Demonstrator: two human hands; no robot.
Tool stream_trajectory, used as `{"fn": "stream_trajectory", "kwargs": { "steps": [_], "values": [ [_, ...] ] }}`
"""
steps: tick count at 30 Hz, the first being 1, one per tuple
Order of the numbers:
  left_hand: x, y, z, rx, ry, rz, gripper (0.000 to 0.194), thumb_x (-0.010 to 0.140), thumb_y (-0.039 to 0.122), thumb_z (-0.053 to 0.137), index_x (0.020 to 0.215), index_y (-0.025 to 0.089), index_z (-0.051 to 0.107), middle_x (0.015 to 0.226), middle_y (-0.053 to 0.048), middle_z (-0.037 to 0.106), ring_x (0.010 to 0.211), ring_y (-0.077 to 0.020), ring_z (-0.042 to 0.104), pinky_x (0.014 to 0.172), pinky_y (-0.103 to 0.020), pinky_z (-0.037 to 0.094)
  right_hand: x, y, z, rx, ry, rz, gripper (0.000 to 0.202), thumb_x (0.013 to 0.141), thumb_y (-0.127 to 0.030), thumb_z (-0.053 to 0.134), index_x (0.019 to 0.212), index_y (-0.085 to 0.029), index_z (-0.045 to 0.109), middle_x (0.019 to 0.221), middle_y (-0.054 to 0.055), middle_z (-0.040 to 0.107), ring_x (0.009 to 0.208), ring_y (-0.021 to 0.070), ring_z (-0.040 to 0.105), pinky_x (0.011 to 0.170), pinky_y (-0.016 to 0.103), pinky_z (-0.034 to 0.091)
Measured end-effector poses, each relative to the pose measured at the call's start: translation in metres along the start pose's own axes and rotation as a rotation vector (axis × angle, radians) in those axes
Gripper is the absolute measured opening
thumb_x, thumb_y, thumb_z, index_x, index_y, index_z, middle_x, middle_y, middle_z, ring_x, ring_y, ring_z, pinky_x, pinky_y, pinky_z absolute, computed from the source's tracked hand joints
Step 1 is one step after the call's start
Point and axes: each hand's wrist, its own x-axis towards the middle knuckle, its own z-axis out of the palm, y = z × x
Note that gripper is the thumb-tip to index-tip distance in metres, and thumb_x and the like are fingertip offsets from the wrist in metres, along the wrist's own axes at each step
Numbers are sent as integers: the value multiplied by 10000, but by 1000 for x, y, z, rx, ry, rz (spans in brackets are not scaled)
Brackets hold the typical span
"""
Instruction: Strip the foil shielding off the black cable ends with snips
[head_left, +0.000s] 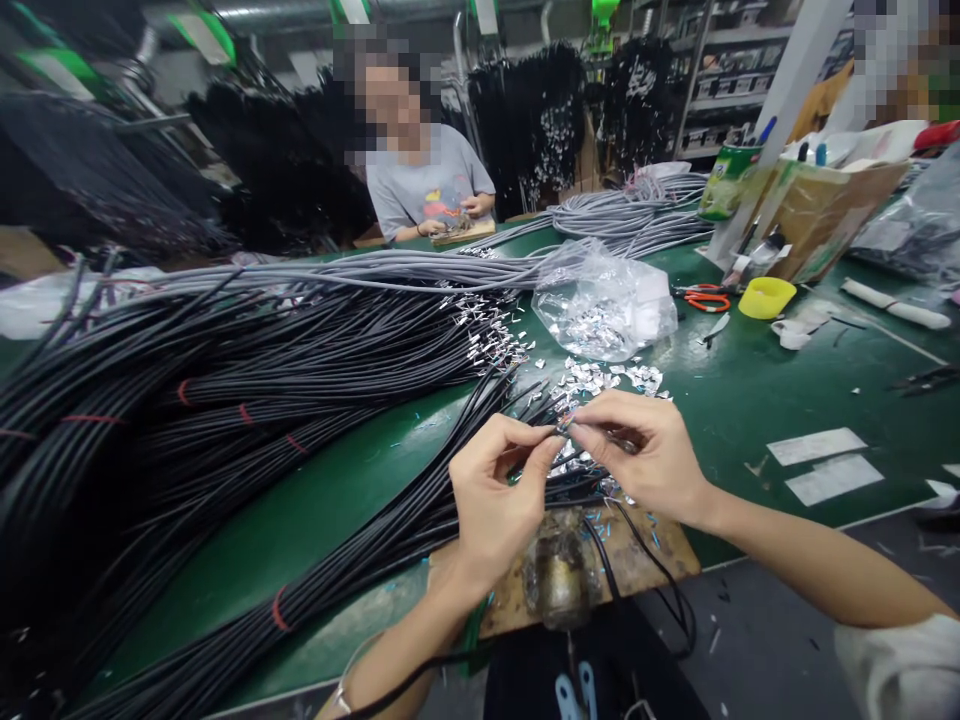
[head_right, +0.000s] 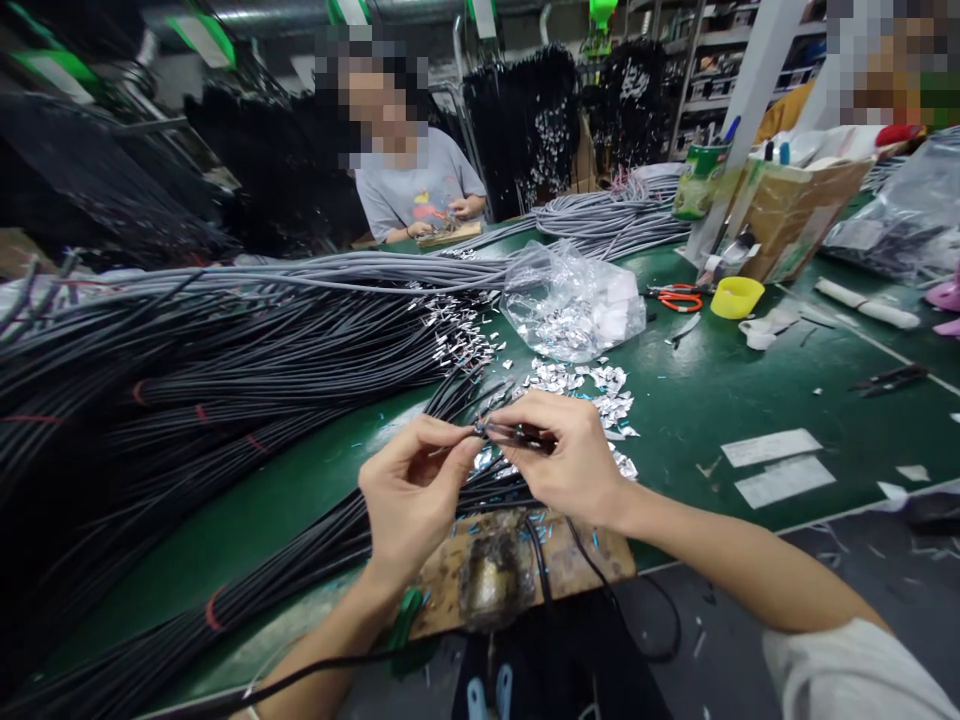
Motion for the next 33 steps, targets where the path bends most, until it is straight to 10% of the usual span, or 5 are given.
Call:
{"fn": "stream_trajectory", "kwargs": {
  "steps": [11,17,26,33],
  "values": [
    [14,-4,-7,-181,139,-147,182,837,338,587,788,162,588,582,42,524,435,-45,454,385,-150,361,9,12,-12,-252,89,-179,83,704,-126,625,750,-146,690,715,13,662,630,104,588,574,229,464],
    [26,-25,-23,427,-320,-168,201,830,316,578,760,170,696,669,-17,682,591,-129,615,609,-247,492,14,15,-17,-300,211,-50,157,824,-216,563,886,-166,698,782,10,696,609,91,587,562,219,446],
    [27,-60,-14,1005,-482,-15,226,896,256,467,896,184,682,858,-64,673,819,-198,639,757,-294,464,3,28,-9,-924,-871,76,243,772,-125,527,894,-204,721,678,68,702,584,162,604,505,257,242],
    [24,-50,-9,1213,-504,-5,259,825,303,608,1052,182,578,960,-69,641,891,-231,626,721,-296,476,8,25,-12,-943,-907,66,271,772,-125,509,906,-238,716,699,59,702,585,147,579,504,269,182]
  ]
}}
